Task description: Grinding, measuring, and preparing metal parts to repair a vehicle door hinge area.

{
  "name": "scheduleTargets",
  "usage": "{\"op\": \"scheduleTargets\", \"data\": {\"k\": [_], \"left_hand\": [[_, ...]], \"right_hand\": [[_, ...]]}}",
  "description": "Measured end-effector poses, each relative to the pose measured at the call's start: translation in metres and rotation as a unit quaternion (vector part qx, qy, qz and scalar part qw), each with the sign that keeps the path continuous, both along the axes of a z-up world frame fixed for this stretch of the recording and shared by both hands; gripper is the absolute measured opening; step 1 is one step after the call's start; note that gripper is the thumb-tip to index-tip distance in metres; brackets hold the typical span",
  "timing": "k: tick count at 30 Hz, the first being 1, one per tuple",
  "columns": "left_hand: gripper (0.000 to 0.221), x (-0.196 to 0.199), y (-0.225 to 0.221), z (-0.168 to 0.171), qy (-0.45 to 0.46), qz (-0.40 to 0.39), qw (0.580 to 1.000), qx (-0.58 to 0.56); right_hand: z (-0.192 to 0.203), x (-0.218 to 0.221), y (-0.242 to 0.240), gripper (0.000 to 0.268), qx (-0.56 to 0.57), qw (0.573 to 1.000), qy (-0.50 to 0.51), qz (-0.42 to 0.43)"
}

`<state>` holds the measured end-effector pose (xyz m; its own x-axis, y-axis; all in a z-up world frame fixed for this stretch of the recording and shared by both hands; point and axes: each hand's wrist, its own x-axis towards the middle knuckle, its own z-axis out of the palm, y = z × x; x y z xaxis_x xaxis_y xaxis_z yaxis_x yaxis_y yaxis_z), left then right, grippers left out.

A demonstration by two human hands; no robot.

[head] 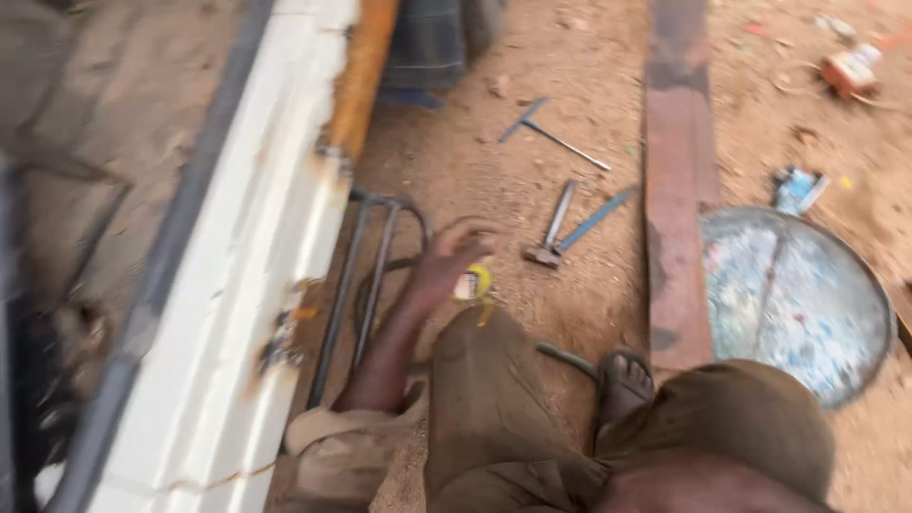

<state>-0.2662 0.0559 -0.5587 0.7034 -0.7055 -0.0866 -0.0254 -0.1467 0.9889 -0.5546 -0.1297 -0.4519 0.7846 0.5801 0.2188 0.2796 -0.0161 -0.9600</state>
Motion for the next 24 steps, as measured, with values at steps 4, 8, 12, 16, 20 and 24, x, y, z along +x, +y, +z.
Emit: {"op": "scheduleTargets", "data": {"k": [4,8,12,16,20,24], "left_hand": [[0.031,0.002,0.045,0.016,0.114,0.075,0.991,0.003],[0.033,0.011,0.074,0.009,0.055,0.113,0.992,0.025],[0.026,0.135,0.195,-0.102,0.005,-0.033,0.999,-0.038],[0.03,0.272,0.269,-0.182,0.12,-0.051,0.99,0.062],[0.035,0.291,0.291,-0.211,0.246,-0.034,0.952,0.179],[0.041,0.295,0.29,-0.229,0.342,0.002,0.903,0.26]], "right_hand": [[-0.076,-0.041,-0.093,0.039,0.04,0.987,0.047,-0.146],[-0.242,-0.062,-0.175,0.022,0.237,0.688,0.076,-0.681],[-0.444,-0.085,-0.157,0.039,0.311,0.404,0.416,-0.753],[-0.535,-0.056,-0.088,0.039,0.324,0.396,0.473,-0.717],[-0.48,-0.016,-0.072,0.03,0.43,0.4,0.394,-0.707],[-0.395,0.005,-0.071,0.026,0.408,0.473,0.336,-0.705]]}}
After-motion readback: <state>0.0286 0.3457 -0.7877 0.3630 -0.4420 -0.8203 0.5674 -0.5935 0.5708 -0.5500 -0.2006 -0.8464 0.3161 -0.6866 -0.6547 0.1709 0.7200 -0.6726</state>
